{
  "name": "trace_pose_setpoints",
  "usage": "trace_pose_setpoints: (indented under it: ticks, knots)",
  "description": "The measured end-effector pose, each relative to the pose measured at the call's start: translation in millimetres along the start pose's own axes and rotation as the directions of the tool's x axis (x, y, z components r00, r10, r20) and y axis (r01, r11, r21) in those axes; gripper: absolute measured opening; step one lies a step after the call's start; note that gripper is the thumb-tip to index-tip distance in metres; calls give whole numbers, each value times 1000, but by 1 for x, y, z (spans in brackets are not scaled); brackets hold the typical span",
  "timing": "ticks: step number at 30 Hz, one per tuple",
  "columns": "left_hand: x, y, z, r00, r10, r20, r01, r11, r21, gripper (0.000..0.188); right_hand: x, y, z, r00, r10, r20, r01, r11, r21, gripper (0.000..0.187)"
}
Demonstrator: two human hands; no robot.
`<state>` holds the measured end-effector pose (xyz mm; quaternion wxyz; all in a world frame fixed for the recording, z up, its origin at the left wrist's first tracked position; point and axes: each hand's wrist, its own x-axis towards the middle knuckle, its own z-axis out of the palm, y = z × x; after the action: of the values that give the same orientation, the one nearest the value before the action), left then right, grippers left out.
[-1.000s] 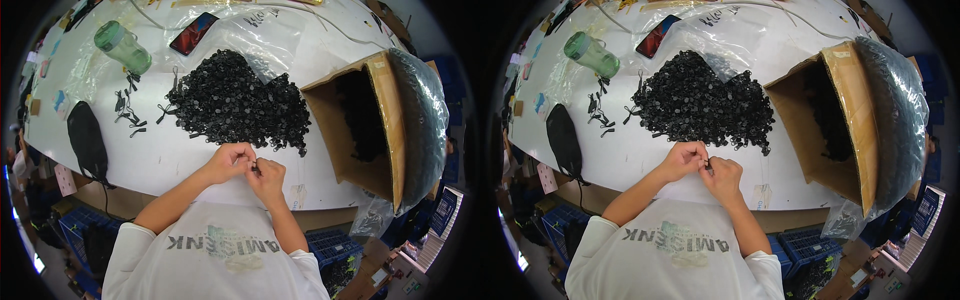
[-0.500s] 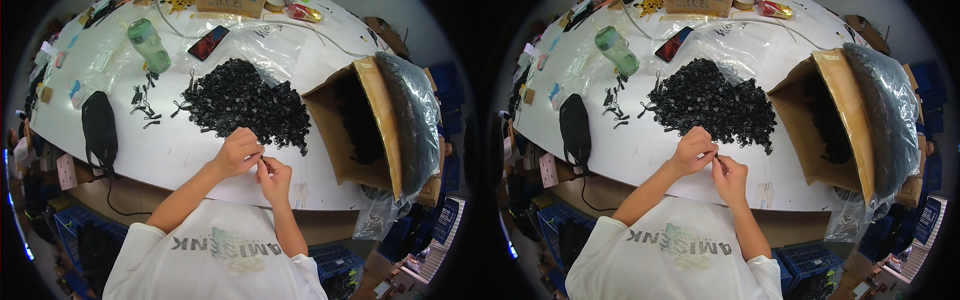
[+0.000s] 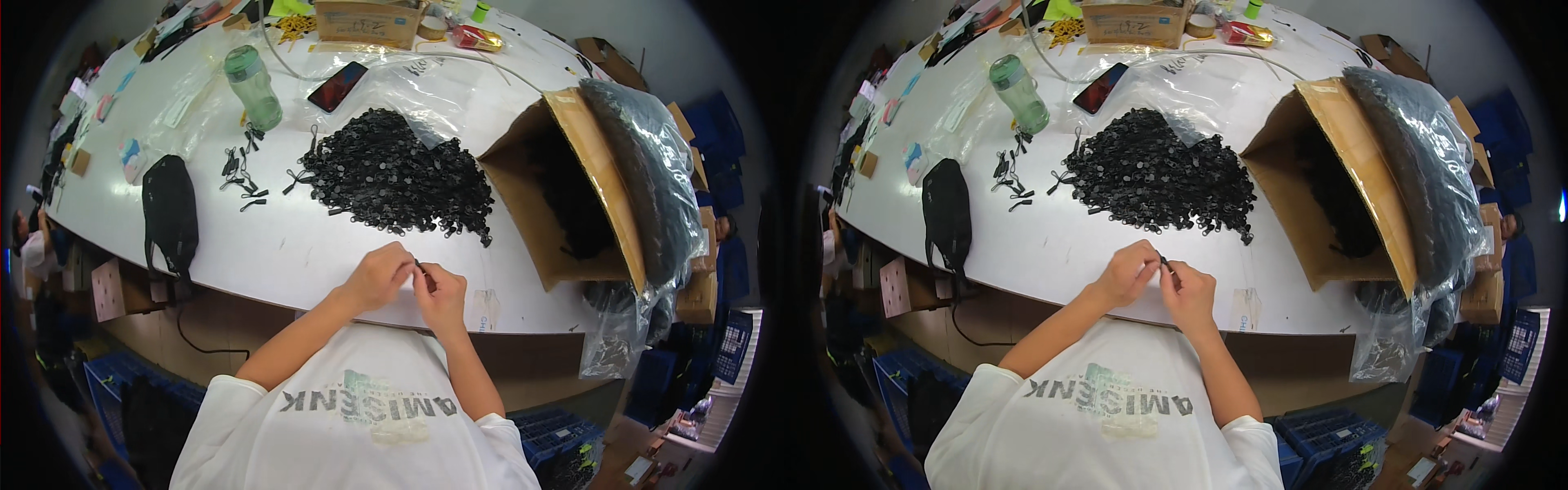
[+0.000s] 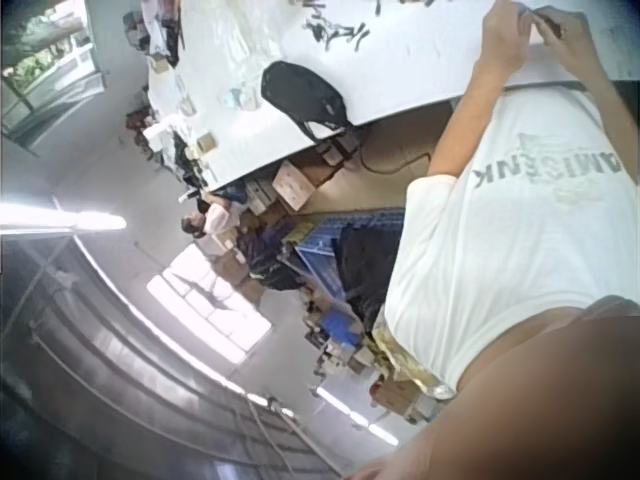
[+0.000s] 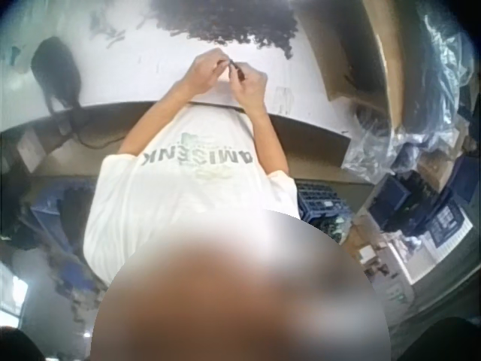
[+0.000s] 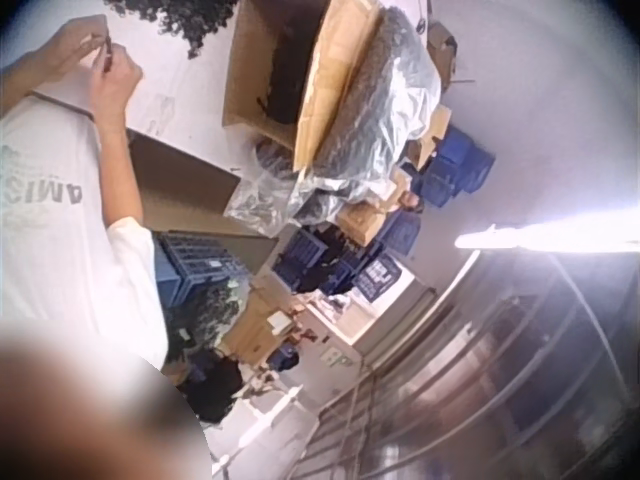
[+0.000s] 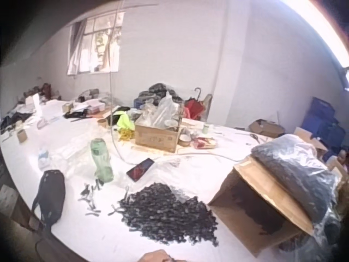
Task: Assembling small plastic zipper pull components by hand at a workbench.
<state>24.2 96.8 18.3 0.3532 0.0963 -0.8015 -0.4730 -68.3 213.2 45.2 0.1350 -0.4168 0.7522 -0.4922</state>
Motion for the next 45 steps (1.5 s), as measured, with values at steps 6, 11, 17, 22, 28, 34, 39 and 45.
trace_pose_setpoints:
  ticks: [6,11,17,22,28,34,39,45]
  knots:
    - [13,0,-29,932,-235,277,265,961,-76,15,5,3,-5,954,-270,131,283,954,-95,5]
    - [20,-25,-56,900,-169,403,150,986,79,23,14,6,-7,884,-332,329,393,909,-137,6]
    - [18,-50,-68,821,-356,447,410,912,-27,25,23,28,-5,895,-260,363,307,949,-77,8]
    - [17,-70,-112,828,-540,-150,538,841,-55,16,62,93,-116,920,79,-385,-79,997,16,22]
    - [26,-99,-171,775,-464,-429,625,663,412,28,87,104,-128,696,353,-626,-243,935,257,30]
    - [35,-96,-168,875,-454,-168,421,542,727,35,87,0,64,854,-264,449,422,856,-300,41]
    - [38,-101,-159,877,-455,-156,386,473,792,18,83,-12,138,700,-119,704,625,578,-524,36]
    - [28,-93,-162,848,-518,-110,403,497,769,14,101,-10,139,731,-253,634,657,514,-551,29]
